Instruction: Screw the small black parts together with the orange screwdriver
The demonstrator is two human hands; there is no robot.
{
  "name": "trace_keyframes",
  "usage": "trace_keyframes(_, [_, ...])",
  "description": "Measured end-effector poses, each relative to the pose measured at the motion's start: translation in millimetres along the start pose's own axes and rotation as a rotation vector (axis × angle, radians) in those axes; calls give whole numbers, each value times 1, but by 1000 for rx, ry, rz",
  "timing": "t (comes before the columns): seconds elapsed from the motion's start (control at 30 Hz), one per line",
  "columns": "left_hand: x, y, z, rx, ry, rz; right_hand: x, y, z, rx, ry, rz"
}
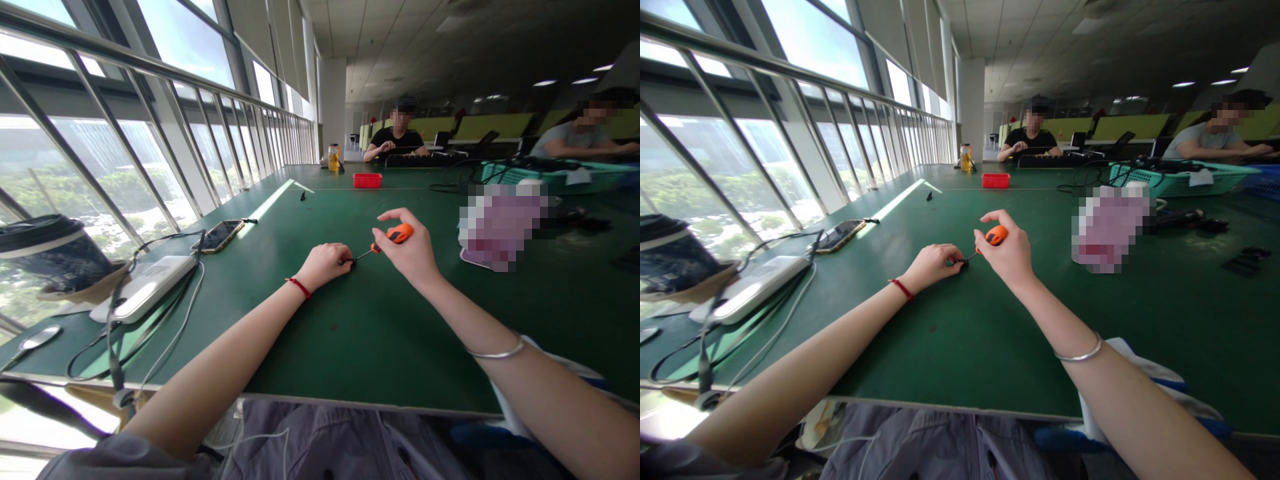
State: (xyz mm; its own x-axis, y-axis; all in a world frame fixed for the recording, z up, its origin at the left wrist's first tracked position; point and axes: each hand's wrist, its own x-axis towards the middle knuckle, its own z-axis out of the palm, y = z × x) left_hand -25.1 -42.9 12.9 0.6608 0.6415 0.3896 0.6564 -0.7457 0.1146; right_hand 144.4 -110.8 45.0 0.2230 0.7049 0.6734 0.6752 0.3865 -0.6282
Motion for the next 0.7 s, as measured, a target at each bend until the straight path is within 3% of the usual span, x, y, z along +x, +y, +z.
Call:
trace_keyframes(0.27, [-1,0,0,3,7,-10,-1,1,2,1,29,45])
trace_keyframes(0.7, [-1,0,-1,16,3,-10,-2,1,1,21,-84,29])
